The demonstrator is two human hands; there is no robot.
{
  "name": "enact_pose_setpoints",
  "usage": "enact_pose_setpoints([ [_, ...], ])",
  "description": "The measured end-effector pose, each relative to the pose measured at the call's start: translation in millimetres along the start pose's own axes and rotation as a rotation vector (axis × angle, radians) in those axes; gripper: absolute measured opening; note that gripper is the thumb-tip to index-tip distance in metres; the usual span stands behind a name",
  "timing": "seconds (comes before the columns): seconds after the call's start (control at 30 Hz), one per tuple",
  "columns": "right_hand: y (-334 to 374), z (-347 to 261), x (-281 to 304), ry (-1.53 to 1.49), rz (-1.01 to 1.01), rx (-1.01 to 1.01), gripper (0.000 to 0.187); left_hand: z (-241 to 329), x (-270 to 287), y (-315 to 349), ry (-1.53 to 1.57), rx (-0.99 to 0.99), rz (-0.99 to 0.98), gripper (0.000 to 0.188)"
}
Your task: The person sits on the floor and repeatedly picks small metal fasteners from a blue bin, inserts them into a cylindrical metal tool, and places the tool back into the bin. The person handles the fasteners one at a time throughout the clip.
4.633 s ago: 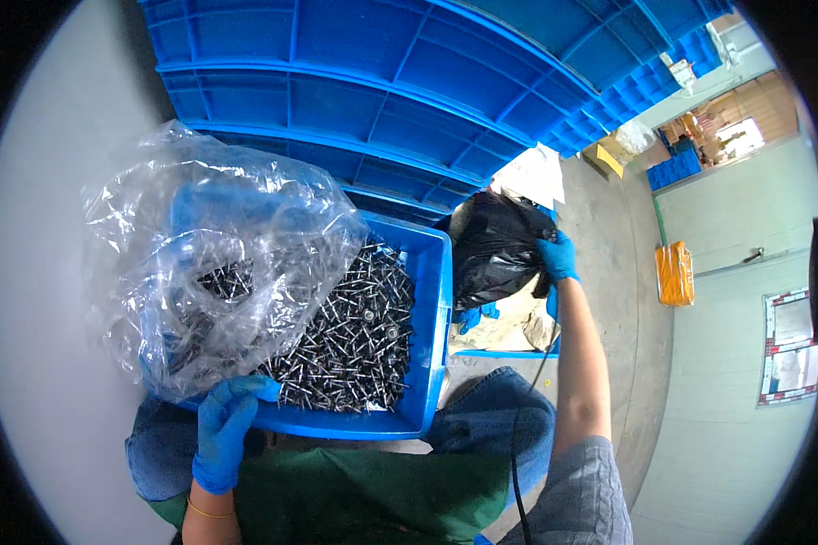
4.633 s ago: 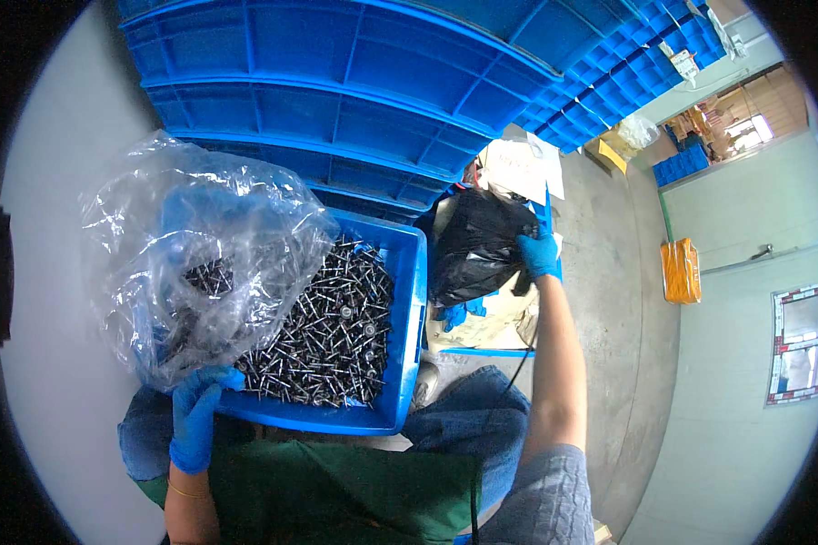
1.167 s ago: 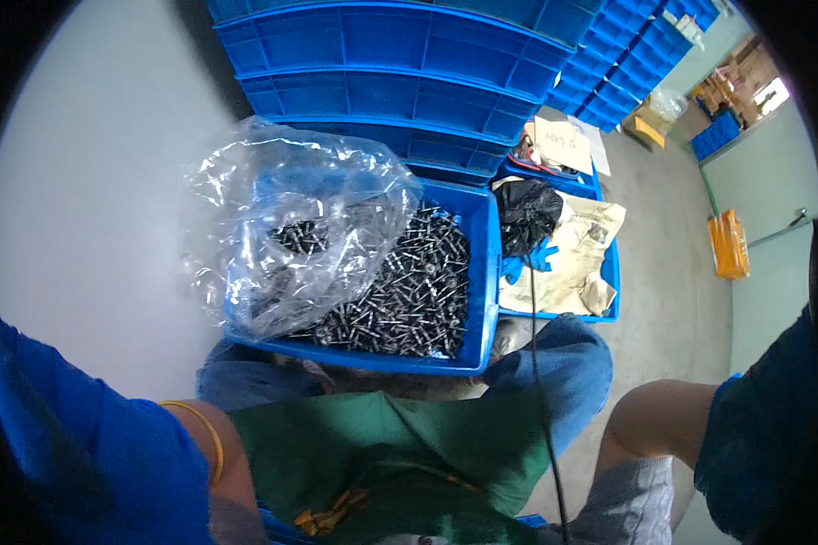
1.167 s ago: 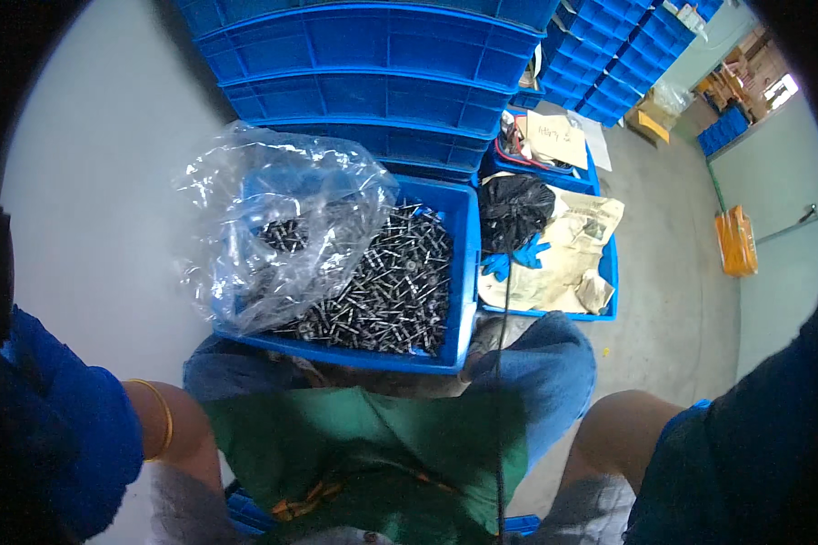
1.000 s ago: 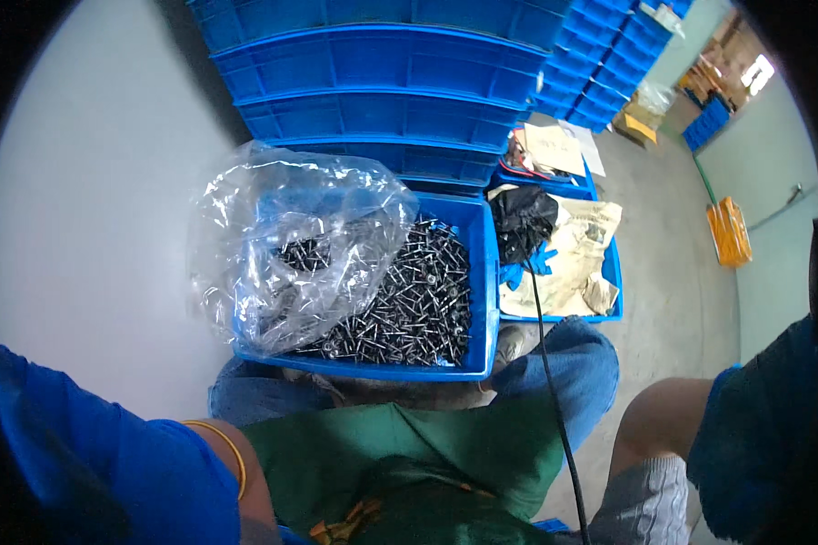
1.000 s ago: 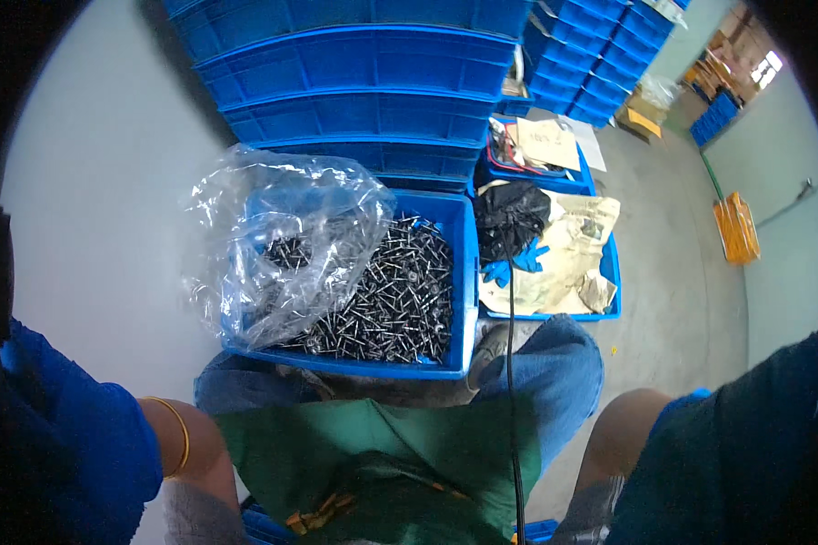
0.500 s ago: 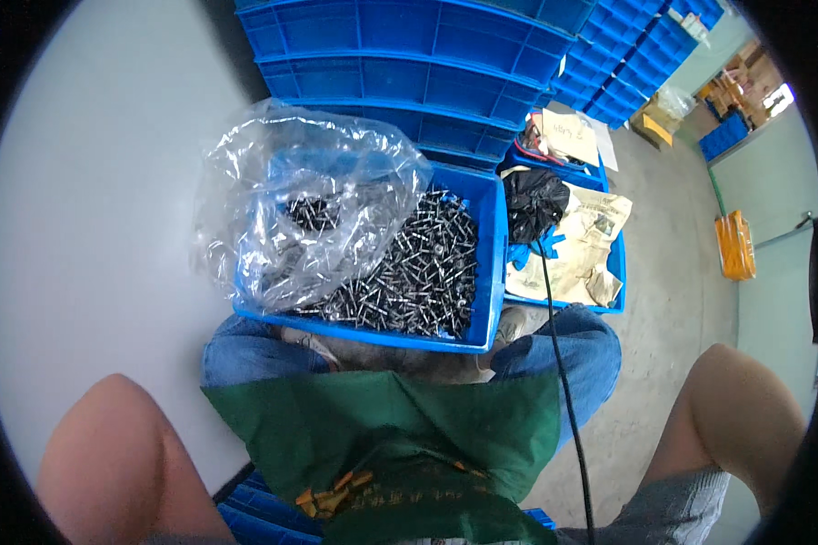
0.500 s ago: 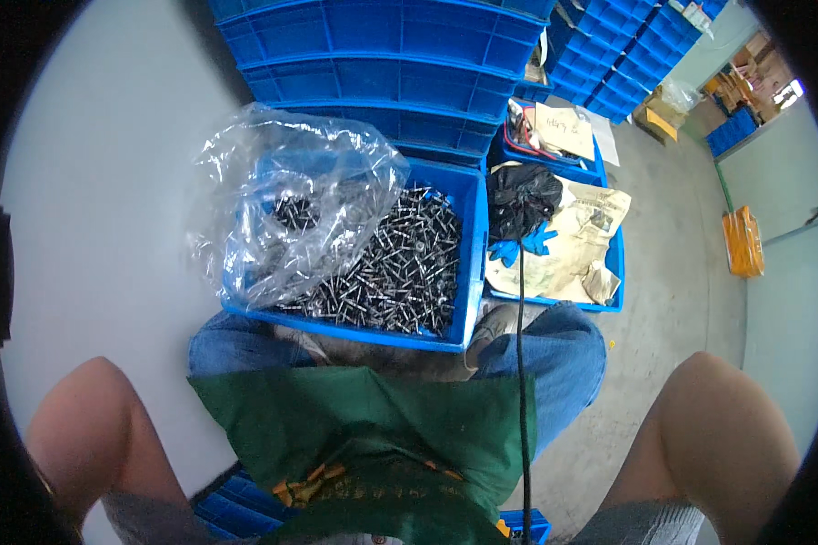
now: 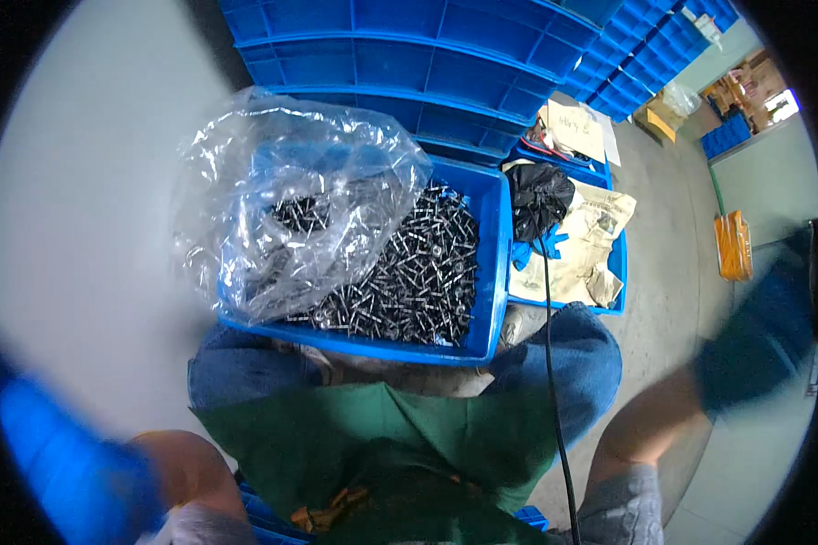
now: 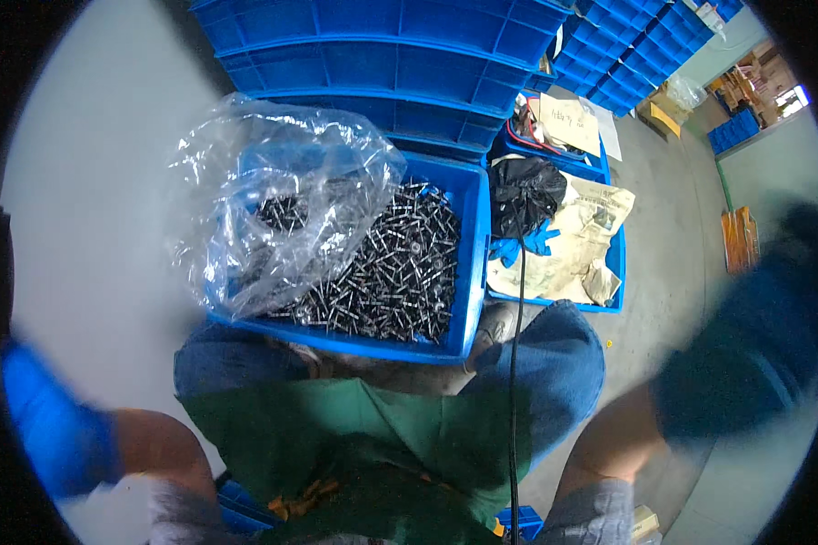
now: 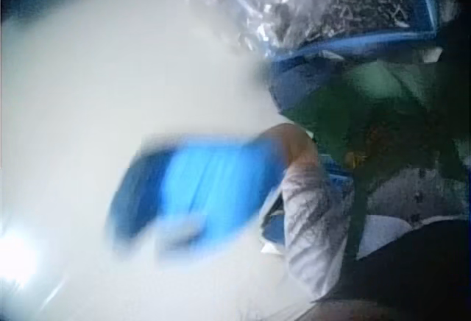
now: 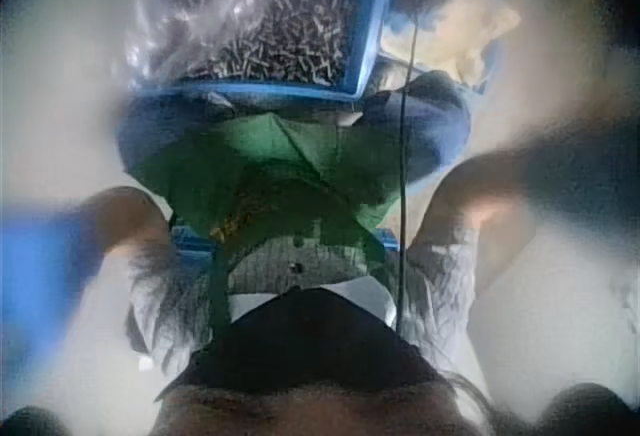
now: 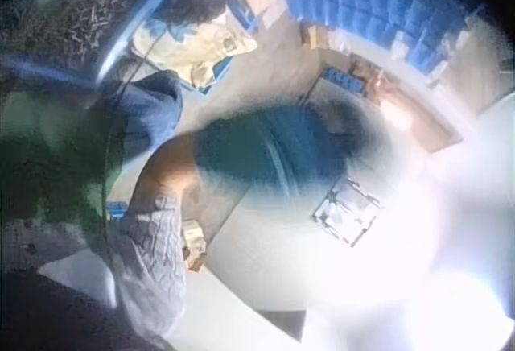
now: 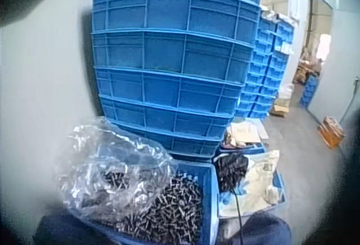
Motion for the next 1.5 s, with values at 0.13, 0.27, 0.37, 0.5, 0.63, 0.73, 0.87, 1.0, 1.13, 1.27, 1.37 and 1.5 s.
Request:
enact_pose_setpoints([
  [0.13, 101.7, 184.3, -128.6, 0.476, -0.990, -0.270, 0.023, -175.4, -57.6, 129.4, -0.348, 0.814, -0.981, 0.044],
  [0.27, 157.5, 257.9, -174.8, 0.875, -1.120, 0.050, 0.027, -209.3, -45.3, 233.8, -0.559, 0.730, -1.755, 0.045],
  [0.37, 168.6, 271.8, -187.5, 0.982, -1.081, 0.220, 0.025, -219.3, -35.7, 221.2, -0.469, 0.721, -1.456, 0.043],
  [0.5, 182.6, 289.8, -196.4, 1.102, -1.134, 0.366, 0.010, -227.7, -43.6, 197.8, -0.523, 0.572, -1.289, 0.040],
  [0.63, 151.0, 254.9, -177.7, 0.645, -0.895, 0.102, 0.011, -248.2, -48.8, 200.8, -0.240, 0.777, -0.974, 0.037],
  [0.73, 156.8, 233.0, -175.6, -0.297, -0.726, -0.927, 0.019, -245.1, -67.4, 201.2, 0.006, 1.101, -0.673, 0.043],
  [0.87, 193.7, 188.5, -179.3, -0.924, -0.549, -1.385, 0.018, -215.5, -111.8, 197.5, 0.198, 1.084, -0.692, 0.050],
  [1.0, 197.6, 175.5, -180.8, -1.026, -0.585, -1.443, 0.032, -208.5, -121.7, 194.6, 0.174, 1.006, -0.650, 0.049],
  [1.13, 198.5, 173.2, -183.2, -1.024, -0.486, -1.550, 0.024, -221.0, -120.9, 207.7, 0.131, 0.946, -0.643, 0.047],
  [1.27, 198.3, 179.2, -183.8, -1.141, -0.526, -1.509, 0.019, -228.0, -125.1, 213.6, 0.162, 1.000, -0.680, 0.051],
  [1.37, 201.3, 182.7, -181.3, -1.092, -0.502, -1.548, 0.019, -227.5, -125.8, 214.9, 0.111, 0.935, -0.660, 0.046],
  [1.5, 210.9, 187.9, -178.6, -1.087, -0.552, -1.545, 0.018, -223.6, -127.5, 212.3, 0.050, 0.924, -0.663, 0.037],
])
Point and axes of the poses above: each hand's wrist, its own y-axis away from the middle knuckle, its own x-axis out of the back of the hand, z = x × y, the point moved 9 cm from there along -y, towards the middle knuckle, and after that the axes turned 4 degrees about -z, right-handed, at the moved point
